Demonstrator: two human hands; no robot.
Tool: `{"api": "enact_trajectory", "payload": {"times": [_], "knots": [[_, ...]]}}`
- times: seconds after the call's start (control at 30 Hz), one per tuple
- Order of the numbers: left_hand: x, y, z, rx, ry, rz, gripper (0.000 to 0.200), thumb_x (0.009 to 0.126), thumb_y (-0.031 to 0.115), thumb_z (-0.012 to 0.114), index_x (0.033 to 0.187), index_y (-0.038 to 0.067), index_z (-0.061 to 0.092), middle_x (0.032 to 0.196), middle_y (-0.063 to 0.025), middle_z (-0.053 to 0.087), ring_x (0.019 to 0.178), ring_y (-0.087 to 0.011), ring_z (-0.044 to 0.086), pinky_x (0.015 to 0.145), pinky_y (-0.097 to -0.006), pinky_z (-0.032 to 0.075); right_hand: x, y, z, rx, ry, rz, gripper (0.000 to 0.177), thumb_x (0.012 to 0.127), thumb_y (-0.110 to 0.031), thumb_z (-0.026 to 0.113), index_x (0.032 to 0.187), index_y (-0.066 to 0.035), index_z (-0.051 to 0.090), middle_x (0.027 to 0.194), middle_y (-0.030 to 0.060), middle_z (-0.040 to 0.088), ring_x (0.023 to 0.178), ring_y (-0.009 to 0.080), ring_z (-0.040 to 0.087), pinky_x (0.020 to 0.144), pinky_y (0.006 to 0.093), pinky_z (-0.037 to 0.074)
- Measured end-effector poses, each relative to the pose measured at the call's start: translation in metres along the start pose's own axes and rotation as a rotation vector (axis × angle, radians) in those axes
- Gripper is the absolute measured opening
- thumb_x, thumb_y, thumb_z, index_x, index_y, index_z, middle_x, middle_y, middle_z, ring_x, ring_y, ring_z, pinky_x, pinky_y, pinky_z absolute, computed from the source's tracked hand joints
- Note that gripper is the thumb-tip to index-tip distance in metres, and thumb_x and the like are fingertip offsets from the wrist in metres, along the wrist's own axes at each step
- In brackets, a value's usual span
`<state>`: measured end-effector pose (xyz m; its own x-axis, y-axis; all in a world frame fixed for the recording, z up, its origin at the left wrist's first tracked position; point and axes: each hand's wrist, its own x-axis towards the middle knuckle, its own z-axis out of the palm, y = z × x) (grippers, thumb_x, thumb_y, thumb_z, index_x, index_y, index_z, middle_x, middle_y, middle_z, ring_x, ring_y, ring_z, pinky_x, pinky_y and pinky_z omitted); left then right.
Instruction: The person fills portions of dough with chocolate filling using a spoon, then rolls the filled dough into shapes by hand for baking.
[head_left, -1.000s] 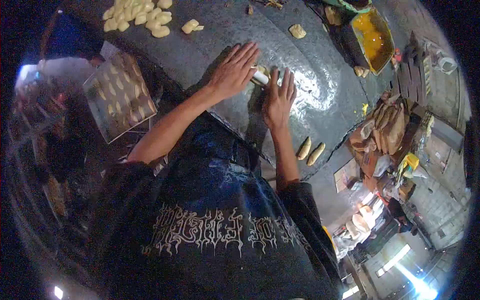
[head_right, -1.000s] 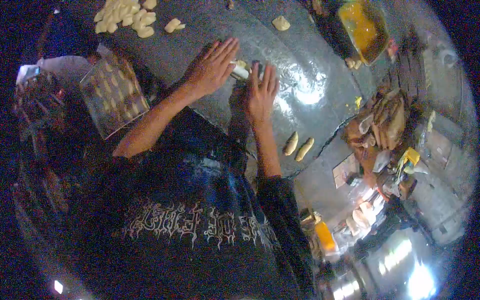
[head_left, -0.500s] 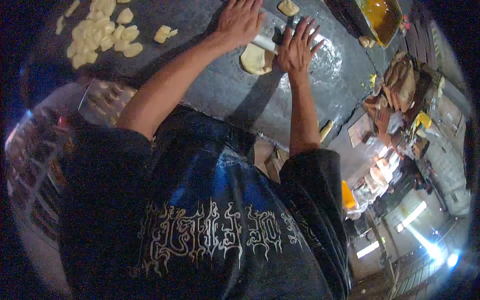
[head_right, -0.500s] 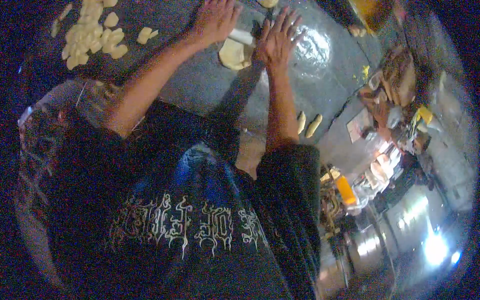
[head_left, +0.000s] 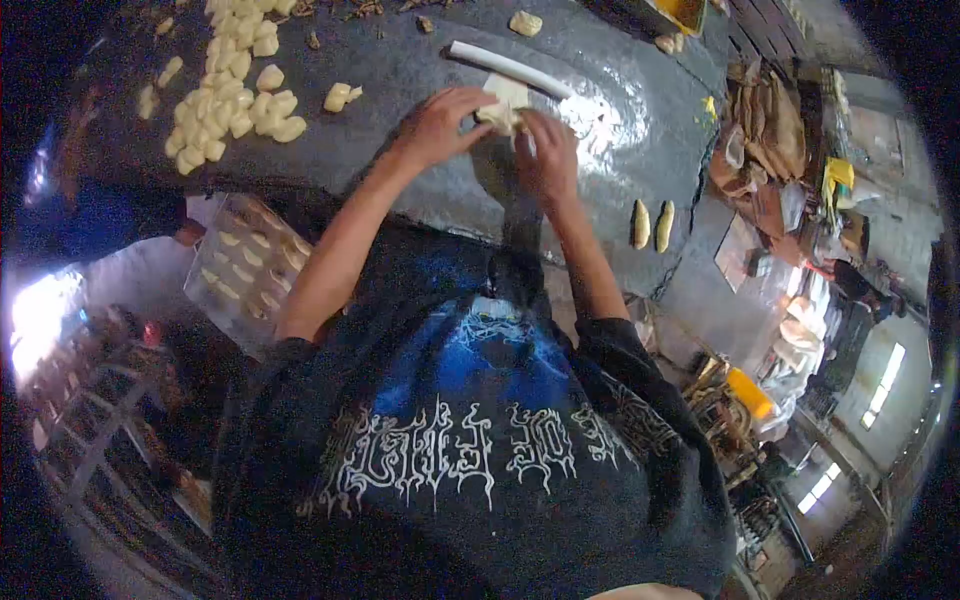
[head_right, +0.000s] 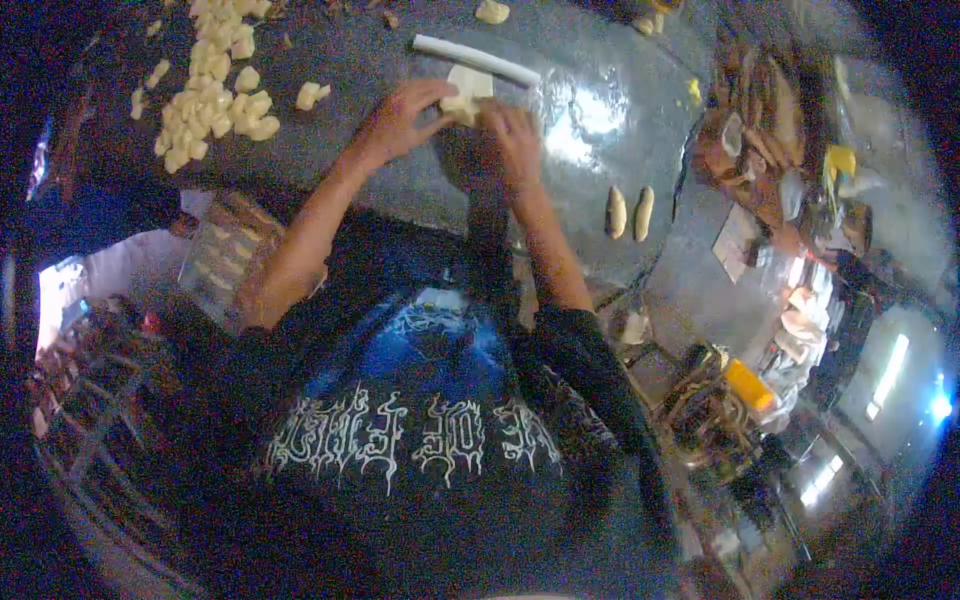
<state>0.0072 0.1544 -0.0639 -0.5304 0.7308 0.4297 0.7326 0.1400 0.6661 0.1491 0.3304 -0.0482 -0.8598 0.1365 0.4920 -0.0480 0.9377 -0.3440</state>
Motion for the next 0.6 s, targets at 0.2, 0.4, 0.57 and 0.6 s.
{"api": "enact_trajectory", "payload": {"times": [0.2,0.4,0.57,0.6], "knots": [[-0.032,0.005,0.017,0.06,-0.002,-0.053,0.04,0.082,0.019,0.077,0.12,0.01,0.07,0.129,-0.0092,0.065,0.117,-0.0291,0.062,0.107,-0.0399,0.045,-0.016,-0.011,0.005,0.1,-0.059,-0.096,0.046,0.076,-0.015,0.075,0.12,-0.008,0.064,0.12,0.0157,0.066,0.107,0.0378,0.06,0.093,0.0461,0.051],[0.0,-0.013,0.017,0.033,0.114,-0.197,0.03,0.088,0.015,0.07,0.117,0.009,0.072,0.133,-0.0118,0.063,0.116,-0.0309,0.062,0.105,-0.0416,0.046,0.019,-0.003,0.015,0.011,0.132,0.085,0.038,0.084,-0.007,0.068,0.122,-0.009,0.064,0.117,0.0153,0.063,0.098,0.0346,0.059,0.086,0.0457,0.049],[-0.011,0.019,0.026,-0.021,0.075,-0.125,0.039,0.096,0.01,0.055,0.134,0.007,0.061,0.147,-0.0174,0.05,0.133,-0.0357,0.051,0.115,-0.0457,0.038,0.005,-0.02,0.026,0.285,0.088,0.252,0.052,0.09,-0.006,0.057,0.142,-0.005,0.05,0.148,0.0227,0.048,0.134,0.0448,0.047,0.112,0.0545,0.036],[-0.017,0.034,0.031,-0.009,-0.006,-0.138,0.046,0.097,0.01,0.053,0.143,0.007,0.051,0.152,-0.019,0.044,0.139,-0.0376,0.043,0.118,-0.0471,0.031,-0.009,-0.02,0.037,0.283,-0.072,0.233,0.056,0.098,-0.011,0.047,0.152,-0.003,0.038,0.158,0.023,0.035,0.147,0.0442,0.03,0.121,0.053,0.022]]}}
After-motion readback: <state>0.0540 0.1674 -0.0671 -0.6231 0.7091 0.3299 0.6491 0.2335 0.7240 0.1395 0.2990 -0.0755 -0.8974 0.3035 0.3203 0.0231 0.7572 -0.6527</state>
